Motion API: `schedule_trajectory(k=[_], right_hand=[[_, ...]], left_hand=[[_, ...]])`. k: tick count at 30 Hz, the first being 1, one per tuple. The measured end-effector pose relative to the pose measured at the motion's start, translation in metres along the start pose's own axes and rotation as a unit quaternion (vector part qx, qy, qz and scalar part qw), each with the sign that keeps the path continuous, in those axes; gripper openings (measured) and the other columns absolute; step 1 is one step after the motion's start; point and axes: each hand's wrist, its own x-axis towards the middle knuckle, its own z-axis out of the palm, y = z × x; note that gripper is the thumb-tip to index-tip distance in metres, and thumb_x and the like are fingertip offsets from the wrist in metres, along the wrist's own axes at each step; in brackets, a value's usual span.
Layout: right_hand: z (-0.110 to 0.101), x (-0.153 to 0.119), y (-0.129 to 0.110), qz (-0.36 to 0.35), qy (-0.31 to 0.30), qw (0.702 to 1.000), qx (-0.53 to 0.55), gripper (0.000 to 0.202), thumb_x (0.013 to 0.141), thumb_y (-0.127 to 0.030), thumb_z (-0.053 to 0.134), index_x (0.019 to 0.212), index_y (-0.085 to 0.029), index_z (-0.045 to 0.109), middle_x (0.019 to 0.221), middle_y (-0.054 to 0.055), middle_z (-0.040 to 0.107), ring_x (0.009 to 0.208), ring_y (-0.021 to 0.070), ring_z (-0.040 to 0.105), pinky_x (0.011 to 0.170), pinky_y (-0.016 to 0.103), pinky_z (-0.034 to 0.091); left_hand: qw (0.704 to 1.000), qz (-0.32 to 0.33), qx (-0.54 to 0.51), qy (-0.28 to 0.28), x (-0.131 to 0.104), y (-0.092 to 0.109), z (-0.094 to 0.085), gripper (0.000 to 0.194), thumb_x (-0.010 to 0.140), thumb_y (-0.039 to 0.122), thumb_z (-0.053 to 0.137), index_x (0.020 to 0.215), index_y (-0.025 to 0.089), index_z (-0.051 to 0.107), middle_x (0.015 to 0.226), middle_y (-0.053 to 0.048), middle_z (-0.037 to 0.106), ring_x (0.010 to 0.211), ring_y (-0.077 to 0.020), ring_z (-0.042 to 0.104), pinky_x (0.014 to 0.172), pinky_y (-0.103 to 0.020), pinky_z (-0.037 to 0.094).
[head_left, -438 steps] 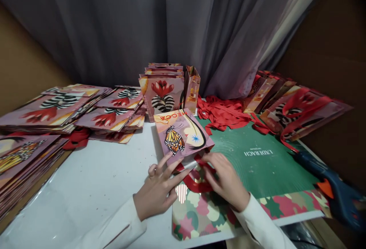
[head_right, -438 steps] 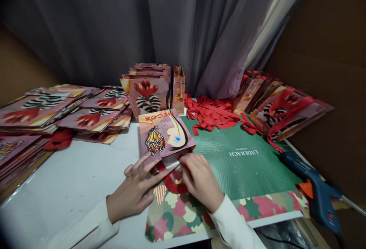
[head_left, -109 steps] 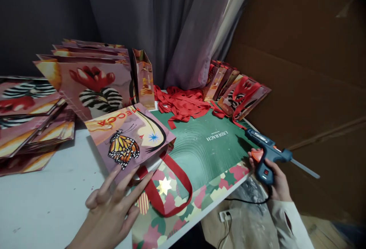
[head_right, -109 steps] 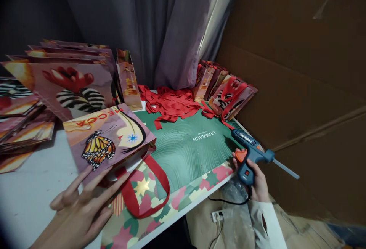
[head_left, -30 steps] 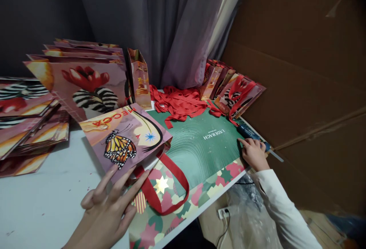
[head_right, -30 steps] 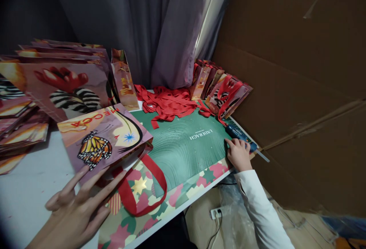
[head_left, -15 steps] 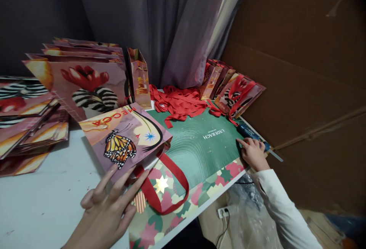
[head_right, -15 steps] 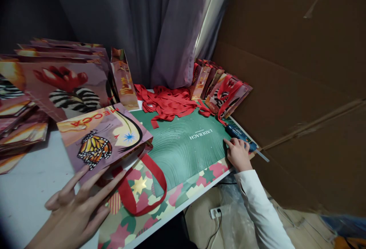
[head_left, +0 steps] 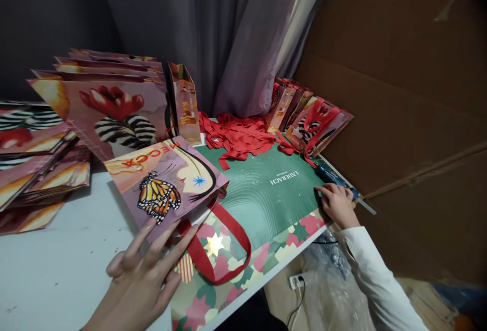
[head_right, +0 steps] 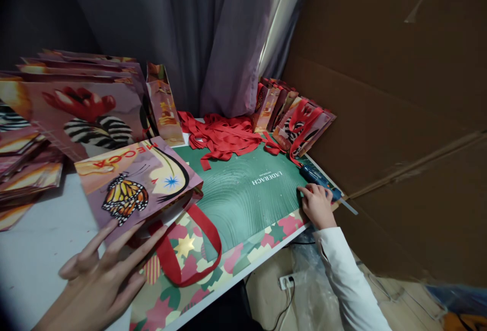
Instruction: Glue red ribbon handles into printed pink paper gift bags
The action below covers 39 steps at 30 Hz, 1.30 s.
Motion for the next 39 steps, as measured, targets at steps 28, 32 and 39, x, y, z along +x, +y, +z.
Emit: schedule_trajectory(k=[28,32,39], right_hand=[[-0.018,-0.031,-0.024,-0.043,0.015,0.999,-0.004,0.028,0.088,-0.014,0.046,0.103,-0.020,0.069,0.104,0.008,0.069,0.100,0.0240,0.057,0.093,0.042,0.024],[-0.021,-0.033,-0.020,-0.013,0.015,0.999,0.046,0.023,0.090,-0.020,0.046,0.099,-0.023,0.067,0.102,0.006,0.070,0.099,0.0239,0.057,0.092,0.043,0.023],[-0.014,-0.010,-0.005,0.030,0.026,0.998,0.046,0.022,0.089,-0.028,0.047,0.099,-0.023,0.066,0.105,0.006,0.066,0.098,0.0242,0.055,0.087,0.041,0.026]], left_hand=[[0.999,-0.026,-0.017,-0.020,-0.002,0.001,0.003,0.047,0.086,0.021,0.045,0.125,0.041,0.062,0.138,-0.006,0.052,0.136,-0.0366,0.035,0.084,-0.046,0.040],[0.999,-0.020,-0.006,-0.028,-0.003,0.000,0.002,0.046,0.087,0.019,0.044,0.123,0.039,0.064,0.138,-0.006,0.052,0.137,-0.0363,0.034,0.083,-0.046,0.040],[1.000,-0.007,-0.012,-0.005,-0.002,0.000,0.002,0.048,0.085,0.020,0.046,0.127,0.039,0.060,0.136,-0.008,0.053,0.139,-0.0379,0.031,0.082,-0.045,0.040]])
